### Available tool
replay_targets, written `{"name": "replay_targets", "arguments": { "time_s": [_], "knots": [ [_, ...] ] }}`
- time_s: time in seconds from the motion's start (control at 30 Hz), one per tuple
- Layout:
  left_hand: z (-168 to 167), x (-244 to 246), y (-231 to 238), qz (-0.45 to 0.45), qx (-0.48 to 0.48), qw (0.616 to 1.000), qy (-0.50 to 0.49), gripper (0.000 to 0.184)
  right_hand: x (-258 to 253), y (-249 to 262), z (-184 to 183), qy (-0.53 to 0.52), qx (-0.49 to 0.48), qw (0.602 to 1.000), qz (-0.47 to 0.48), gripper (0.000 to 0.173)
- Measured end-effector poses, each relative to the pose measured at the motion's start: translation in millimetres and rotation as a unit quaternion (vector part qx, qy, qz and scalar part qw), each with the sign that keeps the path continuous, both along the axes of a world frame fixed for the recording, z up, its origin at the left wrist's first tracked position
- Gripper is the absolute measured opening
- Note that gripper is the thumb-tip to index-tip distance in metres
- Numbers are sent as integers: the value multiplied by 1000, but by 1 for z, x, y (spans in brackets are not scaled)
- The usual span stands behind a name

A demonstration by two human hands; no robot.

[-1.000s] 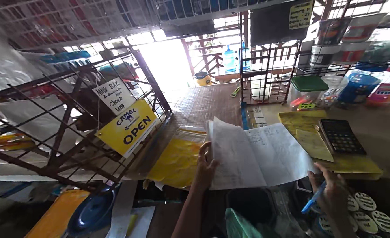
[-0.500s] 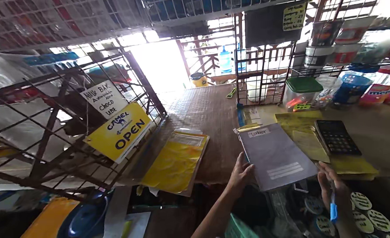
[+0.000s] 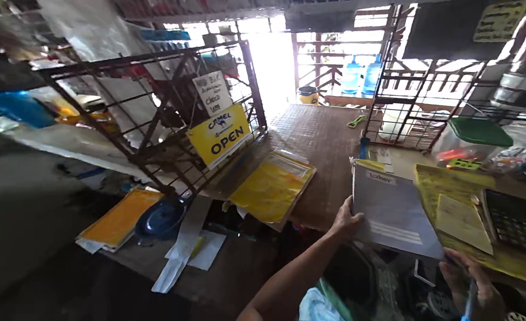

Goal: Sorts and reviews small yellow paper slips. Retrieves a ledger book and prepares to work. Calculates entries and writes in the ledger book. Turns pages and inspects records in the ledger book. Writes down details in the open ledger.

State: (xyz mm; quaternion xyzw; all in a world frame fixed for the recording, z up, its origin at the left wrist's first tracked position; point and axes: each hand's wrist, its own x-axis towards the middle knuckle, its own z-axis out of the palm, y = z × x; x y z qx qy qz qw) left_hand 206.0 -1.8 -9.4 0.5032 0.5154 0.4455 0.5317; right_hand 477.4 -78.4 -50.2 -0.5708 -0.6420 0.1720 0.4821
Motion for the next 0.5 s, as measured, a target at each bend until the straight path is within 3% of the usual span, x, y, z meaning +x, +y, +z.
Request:
{"name": "replay_targets", "arguments": {
  "time_s": [0.17, 0.3, 0.4, 0.5],
  "knots": [
    [2, -49, -6, 0, 2, 999, 49, 56, -18, -2, -7, -13, 19, 999, 38, 45],
    [11, -66, -16, 7, 45, 996, 72, 62, -24, 0, -13, -28, 32, 999, 33, 43],
    [34, -87, -34, 50, 123, 969, 209, 69, -25, -2, -9, -12, 27, 999, 15, 41],
    [47, -144, -37, 149, 146, 914, 349, 59, -34, -12, -1, 40, 44, 998, 17, 33]
  ]
}}
